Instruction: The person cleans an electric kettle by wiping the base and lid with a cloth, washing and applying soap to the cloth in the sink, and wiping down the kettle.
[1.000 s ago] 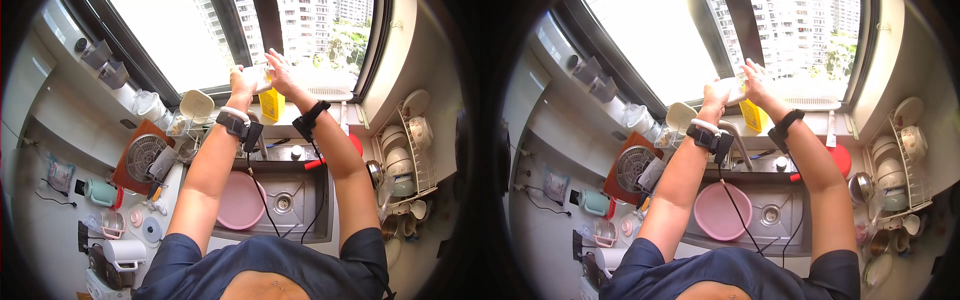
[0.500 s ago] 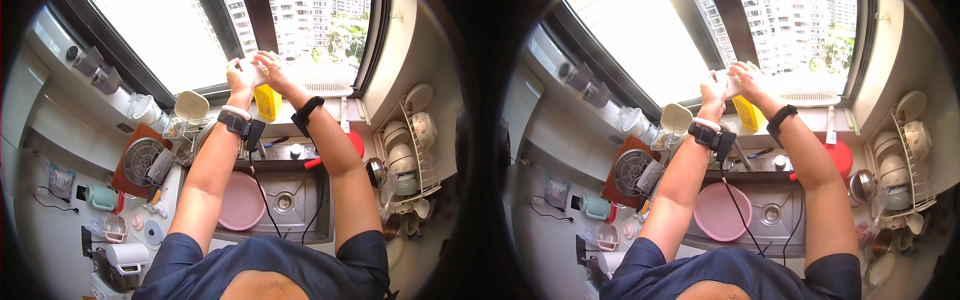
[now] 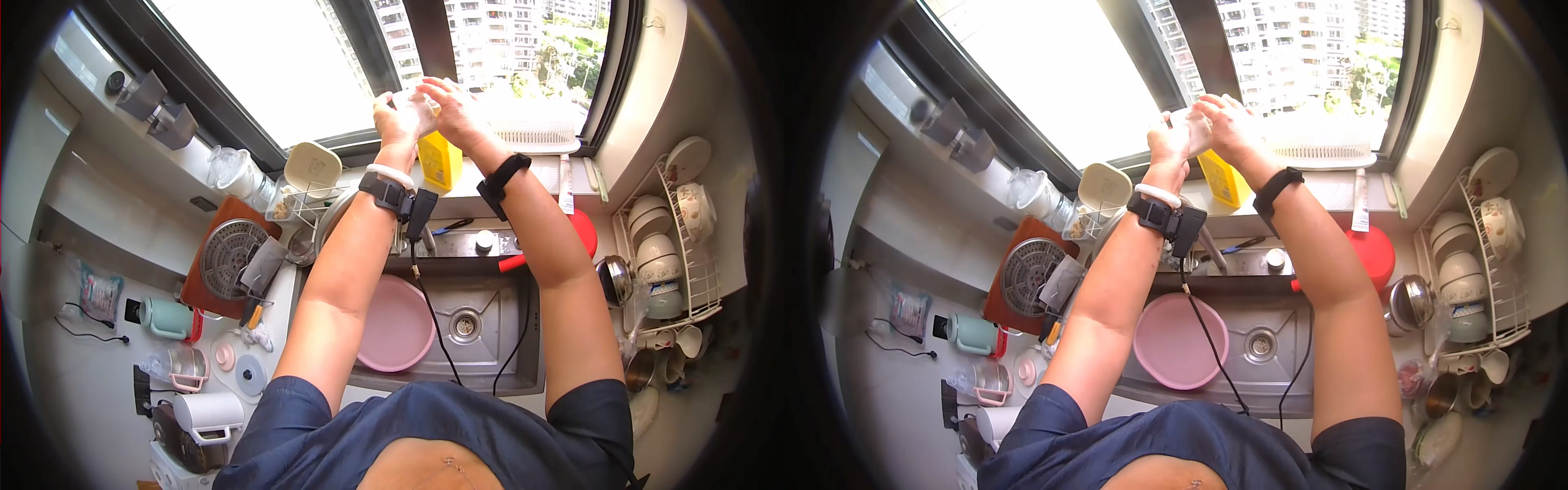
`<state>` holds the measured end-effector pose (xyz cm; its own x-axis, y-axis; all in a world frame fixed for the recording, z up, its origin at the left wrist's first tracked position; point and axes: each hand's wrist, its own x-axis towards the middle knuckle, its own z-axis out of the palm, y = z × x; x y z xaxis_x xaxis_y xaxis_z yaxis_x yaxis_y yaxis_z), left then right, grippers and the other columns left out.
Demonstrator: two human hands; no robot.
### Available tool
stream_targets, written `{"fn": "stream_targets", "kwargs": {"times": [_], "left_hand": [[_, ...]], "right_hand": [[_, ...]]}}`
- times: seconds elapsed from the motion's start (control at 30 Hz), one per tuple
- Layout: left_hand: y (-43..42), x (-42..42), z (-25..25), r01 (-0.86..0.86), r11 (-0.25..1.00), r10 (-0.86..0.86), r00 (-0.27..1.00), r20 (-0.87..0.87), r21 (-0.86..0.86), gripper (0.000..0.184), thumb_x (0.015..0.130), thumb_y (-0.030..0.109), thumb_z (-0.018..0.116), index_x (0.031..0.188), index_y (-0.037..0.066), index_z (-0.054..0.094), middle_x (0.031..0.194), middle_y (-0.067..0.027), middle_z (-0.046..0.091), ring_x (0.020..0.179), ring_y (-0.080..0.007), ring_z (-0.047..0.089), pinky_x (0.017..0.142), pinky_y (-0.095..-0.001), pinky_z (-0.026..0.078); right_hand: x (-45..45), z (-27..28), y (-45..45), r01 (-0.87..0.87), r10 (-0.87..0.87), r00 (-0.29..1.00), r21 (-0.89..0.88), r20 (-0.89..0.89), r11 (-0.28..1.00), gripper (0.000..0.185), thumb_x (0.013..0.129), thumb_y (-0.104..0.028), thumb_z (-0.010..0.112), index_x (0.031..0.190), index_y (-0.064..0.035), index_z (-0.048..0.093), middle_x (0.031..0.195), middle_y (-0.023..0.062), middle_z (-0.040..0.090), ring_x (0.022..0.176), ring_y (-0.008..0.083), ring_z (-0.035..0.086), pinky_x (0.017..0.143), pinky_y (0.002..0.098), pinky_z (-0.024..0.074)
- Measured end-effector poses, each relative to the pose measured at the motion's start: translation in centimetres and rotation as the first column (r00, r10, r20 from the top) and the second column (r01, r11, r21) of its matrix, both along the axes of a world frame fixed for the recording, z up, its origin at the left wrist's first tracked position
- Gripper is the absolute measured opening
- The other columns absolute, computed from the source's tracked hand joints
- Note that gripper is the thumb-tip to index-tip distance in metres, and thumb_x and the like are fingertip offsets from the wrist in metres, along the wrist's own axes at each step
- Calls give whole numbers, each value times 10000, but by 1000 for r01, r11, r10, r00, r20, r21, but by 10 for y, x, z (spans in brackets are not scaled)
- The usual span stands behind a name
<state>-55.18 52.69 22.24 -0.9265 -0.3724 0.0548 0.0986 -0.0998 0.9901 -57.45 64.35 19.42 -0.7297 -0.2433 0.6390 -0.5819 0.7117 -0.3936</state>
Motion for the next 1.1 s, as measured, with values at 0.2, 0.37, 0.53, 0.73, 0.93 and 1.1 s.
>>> {"fn": "stream_targets", "kwargs": {"times": [0.2,0.37,0.53,0.73,0.93,1.1], "left_hand": [[3,10,7,49,939,-39,999,-35,340,503,809,-53,591,1264,-54,377,1107,-224,540,935,-248,612,769,-327,550],[4,5,1,34,946,-31,999,-13,322,404,946,294,300,1233,27,397,1142,-173,548,1037,-276,575,901,-376,475],[-3,-2,-5,18,950,2,998,-66,312,337,896,36,517,1201,-52,406,1069,-194,568,914,-252,628,754,-338,566],[-2,0,-2,-9,919,50,994,-94,394,366,868,-20,469,1226,-9,391,1110,-187,545,960,-272,607,779,-350,546],[-10,24,4,-38,934,103,981,-165,355,518,775,-132,433,1273,-9,361,1185,-202,513,1056,-276,574,866,-343,517],[-29,48,5,90,908,27,962,-272,410,536,750,-149,439,1266,-36,351,1174,-187,529,1032,-246,578,846,-325,512]], "right_hand": [[-2,-1,-1,-15,16,999,-23,43,1000,387,827,-207,570,1214,-205,567,1349,-28,480,1277,237,406,1055,456,298],[-1,-3,-3,45,-46,998,34,39,998,406,826,-206,574,1232,-207,561,1361,-28,469,1302,256,380,1065,488,269],[-1,-3,-3,50,-52,997,39,60,998,450,829,-189,571,1276,-226,532,1380,-27,449,1316,262,363,1065,502,264],[-4,-1,0,42,-42,994,2,97,999,485,823,-105,545,1293,-223,516,1396,-29,429,1329,288,345,1072,496,261],[-7,-2,1,4,-6,996,23,88,1000,515,815,-46,523,1298,-224,506,1409,-29,417,1320,291,358,1080,480,271],[-25,-17,2,-70,58,995,-153,-77,986,477,825,-40,515,1286,-159,509,1398,34,432,1290,323,392,1056,396,346]]}}
